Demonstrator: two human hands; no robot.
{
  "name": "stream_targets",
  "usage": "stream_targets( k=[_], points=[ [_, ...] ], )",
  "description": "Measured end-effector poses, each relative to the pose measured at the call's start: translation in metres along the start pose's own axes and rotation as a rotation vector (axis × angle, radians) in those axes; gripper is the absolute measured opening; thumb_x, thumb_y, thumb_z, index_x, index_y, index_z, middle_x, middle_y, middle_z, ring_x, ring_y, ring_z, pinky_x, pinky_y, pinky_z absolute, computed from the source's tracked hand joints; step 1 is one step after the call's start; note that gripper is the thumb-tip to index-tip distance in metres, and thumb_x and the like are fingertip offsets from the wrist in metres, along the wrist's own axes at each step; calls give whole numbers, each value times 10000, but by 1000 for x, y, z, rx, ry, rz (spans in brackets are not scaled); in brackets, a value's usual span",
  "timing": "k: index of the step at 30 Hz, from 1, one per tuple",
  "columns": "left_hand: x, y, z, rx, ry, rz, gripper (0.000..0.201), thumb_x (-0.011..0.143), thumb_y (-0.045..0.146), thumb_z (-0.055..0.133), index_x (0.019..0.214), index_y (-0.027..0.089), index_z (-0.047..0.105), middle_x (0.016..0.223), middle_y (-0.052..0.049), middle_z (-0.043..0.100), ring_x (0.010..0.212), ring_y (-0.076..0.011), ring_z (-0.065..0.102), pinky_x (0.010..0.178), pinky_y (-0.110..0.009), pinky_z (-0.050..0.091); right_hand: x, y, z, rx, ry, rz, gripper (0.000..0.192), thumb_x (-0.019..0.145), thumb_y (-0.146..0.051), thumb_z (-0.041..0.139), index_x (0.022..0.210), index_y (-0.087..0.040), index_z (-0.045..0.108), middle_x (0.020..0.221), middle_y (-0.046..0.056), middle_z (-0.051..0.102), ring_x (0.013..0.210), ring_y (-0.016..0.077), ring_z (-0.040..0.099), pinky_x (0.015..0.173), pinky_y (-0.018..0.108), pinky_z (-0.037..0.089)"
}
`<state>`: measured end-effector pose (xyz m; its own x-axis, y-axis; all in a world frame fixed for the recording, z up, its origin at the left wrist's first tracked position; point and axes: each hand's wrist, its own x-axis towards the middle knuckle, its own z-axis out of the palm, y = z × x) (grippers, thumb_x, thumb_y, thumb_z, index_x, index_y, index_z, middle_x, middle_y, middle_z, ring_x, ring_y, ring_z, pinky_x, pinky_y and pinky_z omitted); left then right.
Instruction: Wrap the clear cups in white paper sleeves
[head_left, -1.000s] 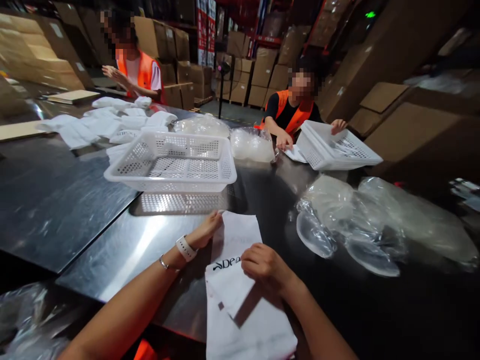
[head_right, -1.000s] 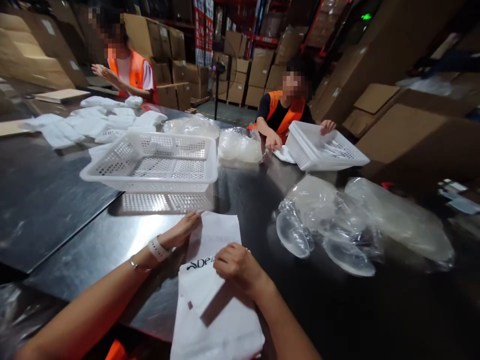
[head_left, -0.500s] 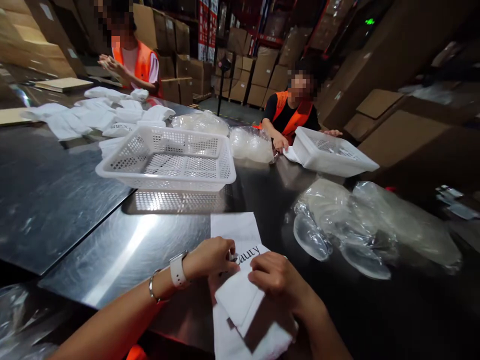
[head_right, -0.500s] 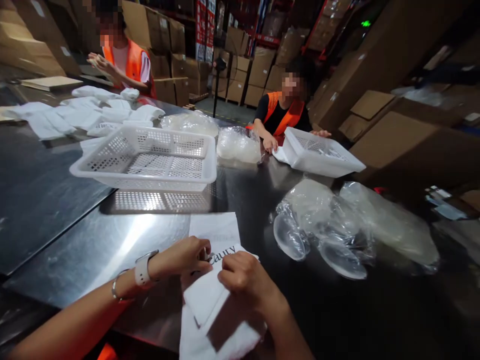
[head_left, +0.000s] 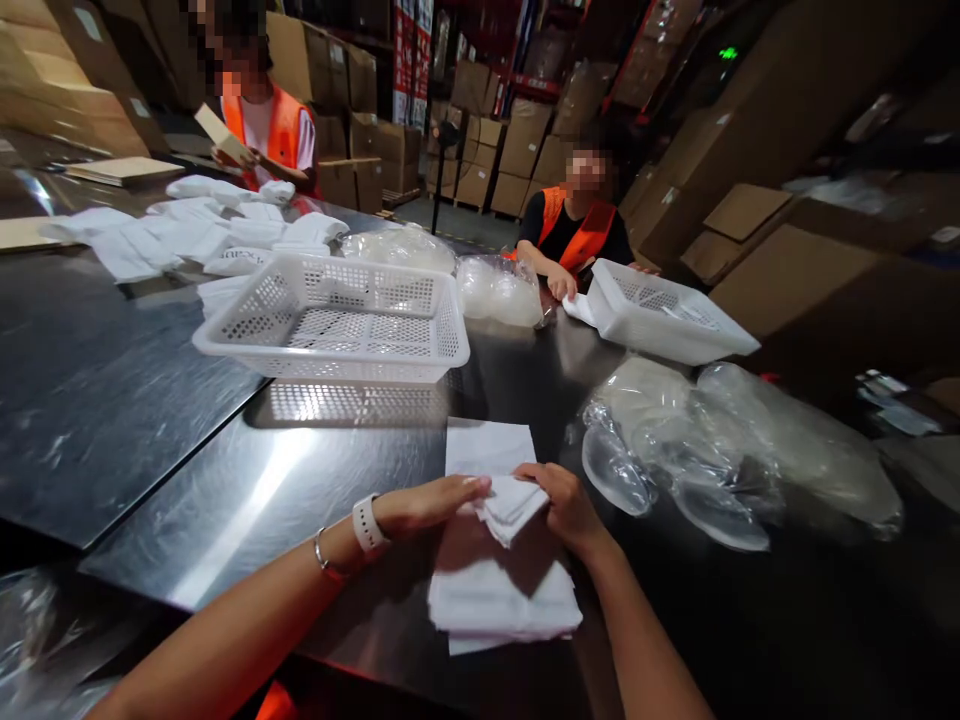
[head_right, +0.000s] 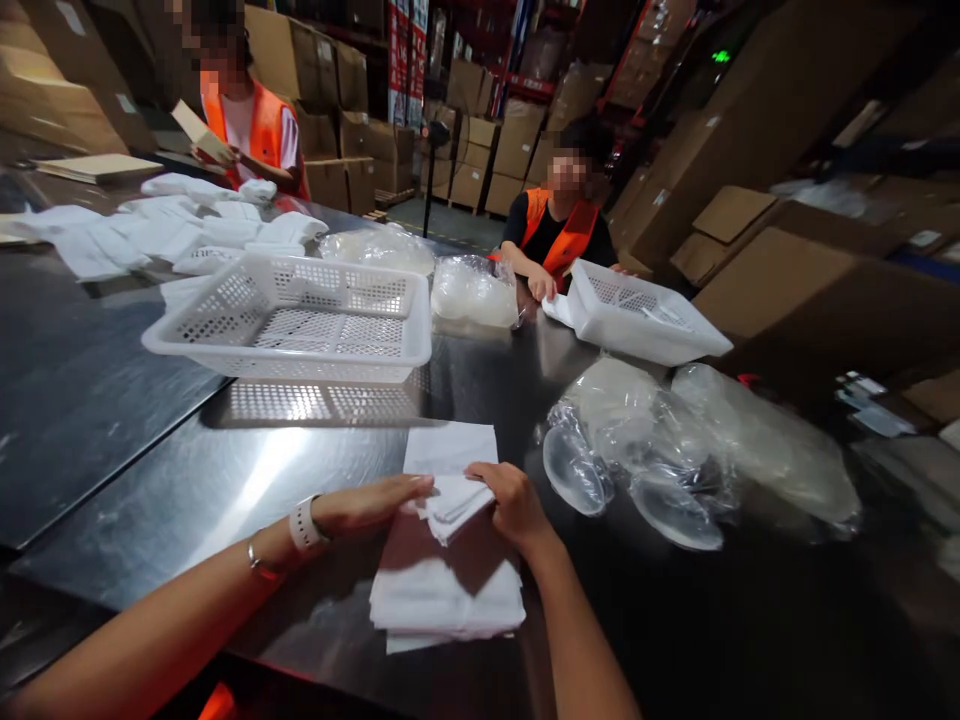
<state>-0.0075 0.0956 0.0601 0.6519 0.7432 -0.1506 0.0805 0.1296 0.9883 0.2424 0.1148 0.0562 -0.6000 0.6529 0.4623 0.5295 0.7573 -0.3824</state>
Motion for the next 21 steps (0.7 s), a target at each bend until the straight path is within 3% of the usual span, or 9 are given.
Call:
stream_targets(
  k=[3,6,9,13,16,19,21],
  points=[
    [2,-3,3,34,-37,-7,227,738,372,694,866,185,709,810,-29,708,741,-199,585,721,-324,490,2,4,-3,41,25,72,363,785,-46,458,1009,-187,706,922,98,770,838,239,725,747,364,566],
    [5,-7,6,72,-11,1,77,690,213,630,747,188,677,693,9,647,652,-160,511,648,-293,443,4,2,-9,100,13,100,250,805,-114,532,947,-189,723,878,78,759,795,223,722,708,328,568],
    [5,-5,5,64,-12,7,242,647,137,572,841,172,712,769,6,684,711,-164,558,679,-275,452,4,2,-17,179,-18,91,193,835,-171,557,884,-185,743,828,61,760,746,202,723,683,302,569],
    [3,0,3,-73,-139,8,409,634,123,530,985,167,737,930,-21,733,884,-203,638,783,-280,486,0,6,-26,264,-35,119,235,876,-177,531,876,-189,766,862,74,779,781,198,742,704,300,581],
    [6,-5,5,-30,-38,53,263,641,134,599,869,179,723,863,-7,717,820,-185,606,760,-272,469,-2,11,-27,281,-6,197,224,836,-187,549,890,-185,766,888,81,783,809,218,744,734,332,591],
    [11,-15,9,-10,83,37,31,703,211,652,700,181,646,701,1,643,661,-146,531,632,-259,427,-1,14,-23,217,34,292,227,776,-205,583,913,-178,762,927,91,780,853,244,732,793,380,584],
    [12,-18,11,-29,112,6,138,724,280,687,673,180,608,633,9,592,576,-123,481,560,-251,392,0,15,-21,215,43,349,221,763,-229,597,906,-173,756,924,90,772,857,252,719,792,381,570]
  ],
)
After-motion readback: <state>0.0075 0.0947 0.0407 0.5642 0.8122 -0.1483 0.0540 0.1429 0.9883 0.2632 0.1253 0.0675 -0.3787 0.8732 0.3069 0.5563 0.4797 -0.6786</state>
